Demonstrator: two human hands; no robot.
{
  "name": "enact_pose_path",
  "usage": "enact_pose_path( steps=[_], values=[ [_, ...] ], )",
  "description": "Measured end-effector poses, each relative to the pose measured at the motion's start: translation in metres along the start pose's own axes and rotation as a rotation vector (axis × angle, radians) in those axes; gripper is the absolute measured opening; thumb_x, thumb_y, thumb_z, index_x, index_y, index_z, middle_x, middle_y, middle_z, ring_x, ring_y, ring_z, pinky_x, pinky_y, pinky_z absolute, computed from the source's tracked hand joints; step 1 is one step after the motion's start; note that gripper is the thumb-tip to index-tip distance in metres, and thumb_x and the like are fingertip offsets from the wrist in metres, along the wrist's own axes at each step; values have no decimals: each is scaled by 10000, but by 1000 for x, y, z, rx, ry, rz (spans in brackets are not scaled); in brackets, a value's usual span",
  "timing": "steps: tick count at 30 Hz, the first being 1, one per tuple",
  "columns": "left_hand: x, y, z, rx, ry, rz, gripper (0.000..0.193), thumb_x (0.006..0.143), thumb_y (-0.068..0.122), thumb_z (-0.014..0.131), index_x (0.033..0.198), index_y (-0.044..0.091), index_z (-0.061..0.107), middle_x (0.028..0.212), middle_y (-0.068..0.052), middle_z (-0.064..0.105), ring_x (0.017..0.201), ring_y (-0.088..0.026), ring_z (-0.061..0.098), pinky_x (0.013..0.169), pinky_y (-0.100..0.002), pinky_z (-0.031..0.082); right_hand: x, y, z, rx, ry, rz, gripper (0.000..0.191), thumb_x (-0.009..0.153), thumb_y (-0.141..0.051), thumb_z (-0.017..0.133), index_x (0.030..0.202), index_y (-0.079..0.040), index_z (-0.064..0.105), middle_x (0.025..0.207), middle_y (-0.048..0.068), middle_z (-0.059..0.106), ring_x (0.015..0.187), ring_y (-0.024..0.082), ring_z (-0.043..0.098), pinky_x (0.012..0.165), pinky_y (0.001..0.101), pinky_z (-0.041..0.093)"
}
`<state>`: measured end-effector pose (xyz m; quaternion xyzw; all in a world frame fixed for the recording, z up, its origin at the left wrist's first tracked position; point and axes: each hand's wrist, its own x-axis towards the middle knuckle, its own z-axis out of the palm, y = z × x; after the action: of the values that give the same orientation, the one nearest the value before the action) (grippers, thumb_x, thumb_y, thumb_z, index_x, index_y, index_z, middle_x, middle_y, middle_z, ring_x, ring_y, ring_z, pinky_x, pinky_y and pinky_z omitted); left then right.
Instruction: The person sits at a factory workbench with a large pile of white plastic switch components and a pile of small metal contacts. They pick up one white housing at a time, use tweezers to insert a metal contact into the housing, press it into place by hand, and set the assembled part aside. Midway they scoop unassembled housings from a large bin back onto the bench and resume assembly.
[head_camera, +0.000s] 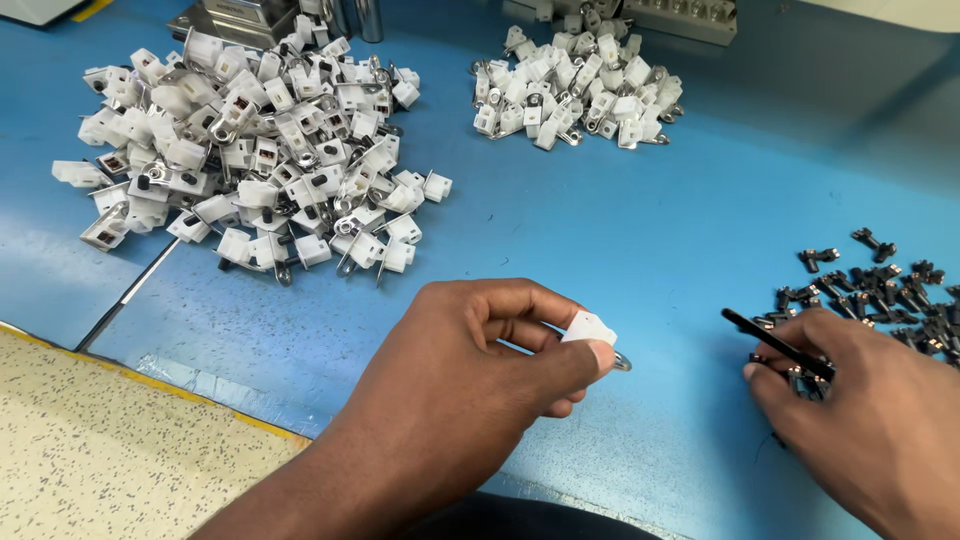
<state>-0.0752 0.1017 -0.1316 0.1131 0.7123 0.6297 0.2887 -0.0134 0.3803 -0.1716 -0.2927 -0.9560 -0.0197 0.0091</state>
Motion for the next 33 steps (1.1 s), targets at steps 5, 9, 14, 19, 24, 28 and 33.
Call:
enact_pose_path(
  steps=[5,9,14,19,24,28,33],
  values=[
    [4,-7,1,-179,-91,125,350,922,211,761,1169,-29,698,934,-102,798,850,-128,768,794,-291,660,2,-22,-17,545,113,-157,248,849,-188,806,1067,-77,770,928,79,755,796,174,708,711,344,529],
    [4,-10,1,-168,-103,160,306,937,197,750,1118,-50,739,961,-96,805,875,-126,767,817,-279,661,-12,-38,-24,1005,48,-235,216,891,-114,787,1096,-51,759,928,142,792,752,140,632,618,282,463],
    [2,-5,-6,-244,-139,117,305,948,203,739,1128,-43,764,946,-83,820,862,-130,772,804,-267,644,-43,-72,-39,1197,30,-314,230,911,-68,754,1138,-39,780,949,155,786,697,145,609,572,251,457],
    [3,-2,-14,-191,-120,114,305,933,182,748,1134,-46,776,908,-102,813,830,-137,774,781,-280,653,-56,-87,-56,1036,48,-467,226,959,-79,692,1167,-97,780,1026,62,775,907,130,775,761,239,631],
    [5,-9,-19,-222,-141,131,275,922,128,759,1141,-39,760,930,-101,804,843,-135,779,801,-282,663,-53,-70,-42,861,136,-664,203,943,-90,694,1104,-125,813,1113,12,759,941,87,749,661,195,566],
    [8,-11,-24,-216,-127,111,252,930,131,747,1111,-40,786,926,-95,817,833,-130,781,784,-277,666,-47,-66,-32,801,105,-667,187,930,-133,744,1096,-183,814,1126,-17,763,926,46,735,536,179,486],
    [10,-11,-24,-162,-105,77,255,923,153,748,1095,-32,780,927,-88,823,822,-125,777,764,-273,669,-32,-86,-60,1246,-198,-398,254,985,-154,650,1220,-83,715,1124,135,710,988,150,698,815,310,575]
  ],
)
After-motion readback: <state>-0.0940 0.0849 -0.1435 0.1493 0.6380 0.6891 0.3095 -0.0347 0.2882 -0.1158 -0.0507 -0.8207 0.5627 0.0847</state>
